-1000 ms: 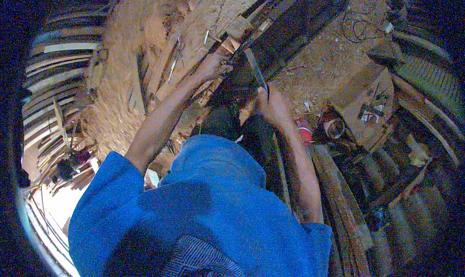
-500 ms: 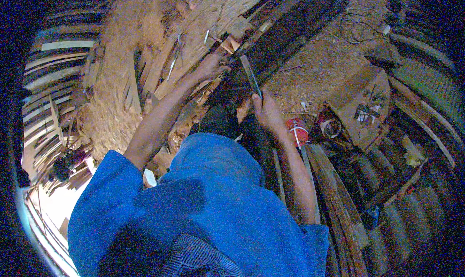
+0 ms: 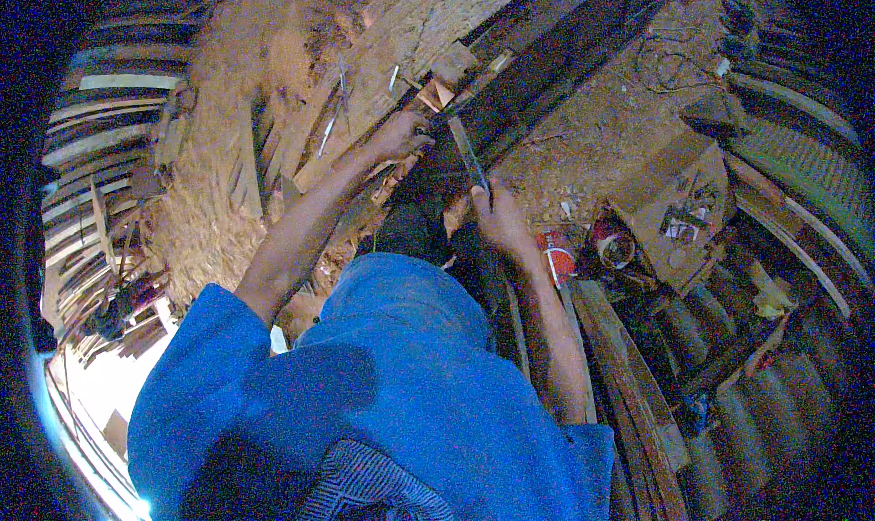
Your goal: The person hammers nails into wooden planks using a hammer. They repeatedly position nails and strike them until flush with the wood surface.
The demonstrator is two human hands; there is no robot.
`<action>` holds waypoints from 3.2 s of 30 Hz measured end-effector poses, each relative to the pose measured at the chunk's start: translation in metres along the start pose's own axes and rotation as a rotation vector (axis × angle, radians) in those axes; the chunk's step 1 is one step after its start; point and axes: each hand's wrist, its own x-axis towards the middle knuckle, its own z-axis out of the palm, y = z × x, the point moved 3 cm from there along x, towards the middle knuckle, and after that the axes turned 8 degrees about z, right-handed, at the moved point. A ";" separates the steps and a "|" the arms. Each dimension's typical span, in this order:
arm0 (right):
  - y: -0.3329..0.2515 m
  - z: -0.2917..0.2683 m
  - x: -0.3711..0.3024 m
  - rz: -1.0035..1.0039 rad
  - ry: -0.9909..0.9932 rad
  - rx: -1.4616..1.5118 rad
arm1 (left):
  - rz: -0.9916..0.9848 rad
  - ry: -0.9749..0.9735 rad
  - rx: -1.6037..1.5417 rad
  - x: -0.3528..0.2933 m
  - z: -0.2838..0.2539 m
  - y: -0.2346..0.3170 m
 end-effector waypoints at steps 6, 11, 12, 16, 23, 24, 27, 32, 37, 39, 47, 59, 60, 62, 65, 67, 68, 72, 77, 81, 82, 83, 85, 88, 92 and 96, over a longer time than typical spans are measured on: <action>0.005 0.005 -0.004 -0.014 -0.002 0.015 | 0.007 -0.005 0.034 -0.006 0.001 0.002; 0.023 0.011 0.001 0.045 -0.010 0.040 | 0.031 0.200 -0.083 -0.044 -0.003 0.019; 0.023 0.011 0.000 0.003 0.010 0.026 | 0.025 0.259 -0.092 -0.055 -0.003 0.023; 0.017 0.013 -0.002 -0.045 0.032 0.036 | 0.026 0.350 -0.038 -0.058 -0.006 0.029; 0.009 0.000 0.008 -0.018 0.076 0.208 | -0.288 0.048 0.076 -0.010 0.001 0.007; 0.010 0.002 0.010 0.005 0.051 0.132 | -0.302 0.042 0.028 -0.008 0.001 0.005; 0.007 0.004 0.014 -0.012 0.046 -0.003 | -0.309 -0.004 -0.011 -0.005 0.003 0.000; 0.000 0.001 0.009 0.023 0.046 0.107 | -0.268 -0.020 0.057 -0.005 0.001 -0.006; 0.000 -0.002 0.011 -0.004 -0.037 0.025 | -0.198 -0.009 0.078 -0.005 -0.001 -0.001; 0.005 -0.001 0.014 0.009 -0.038 0.004 | -0.231 -0.014 0.068 -0.008 -0.001 0.002; 0.010 0.011 0.017 -0.010 -0.118 0.000 | -0.203 0.020 0.106 -0.010 0.000 0.011; 0.018 0.009 0.004 -0.019 -0.059 0.017 | -0.114 0.295 -0.236 -0.129 0.003 0.035; 0.018 0.010 0.003 -0.025 -0.054 0.035 | -0.172 0.312 -0.230 -0.130 0.004 0.035; 0.017 0.010 0.002 -0.032 -0.047 0.059 | -0.292 0.351 -0.216 -0.127 0.006 0.032; 0.016 0.012 0.001 -0.042 -0.029 0.081 | -0.235 0.416 0.106 -0.106 0.011 0.034; 0.017 0.015 0.001 -0.054 -0.005 0.072 | -0.270 0.377 0.165 -0.093 0.020 0.034; 0.017 0.016 0.001 -0.063 0.013 0.070 | -0.287 0.356 0.195 -0.088 0.024 0.035; 0.022 0.022 0.001 -0.055 0.007 0.080 | -0.422 0.294 0.150 -0.071 0.027 0.040; 0.029 0.027 0.003 -0.014 -0.036 0.138 | -0.531 0.260 0.152 -0.058 0.022 0.053; 0.032 0.030 0.005 -0.003 0.002 0.033 | -0.565 0.179 0.214 -0.051 0.026 0.054; 0.032 0.030 0.005 0.002 -0.003 0.039 | -0.551 0.183 0.215 -0.050 0.027 0.051; 0.032 0.031 0.005 0.006 -0.009 0.044 | -0.524 0.205 0.238 -0.048 0.027 0.048; 0.029 0.029 0.003 -0.053 0.033 0.056 | -0.413 0.244 0.238 -0.043 0.028 0.040; 0.029 0.029 0.002 -0.004 0.004 0.069 | -0.384 0.229 0.163 -0.050 0.030 0.024; 0.028 0.029 0.002 0.023 0.011 0.048 | -0.430 0.265 0.131 -0.103 0.032 0.020; 0.023 0.028 -0.001 0.033 -0.029 0.105 | -0.610 0.176 -0.094 -0.171 0.031 0.022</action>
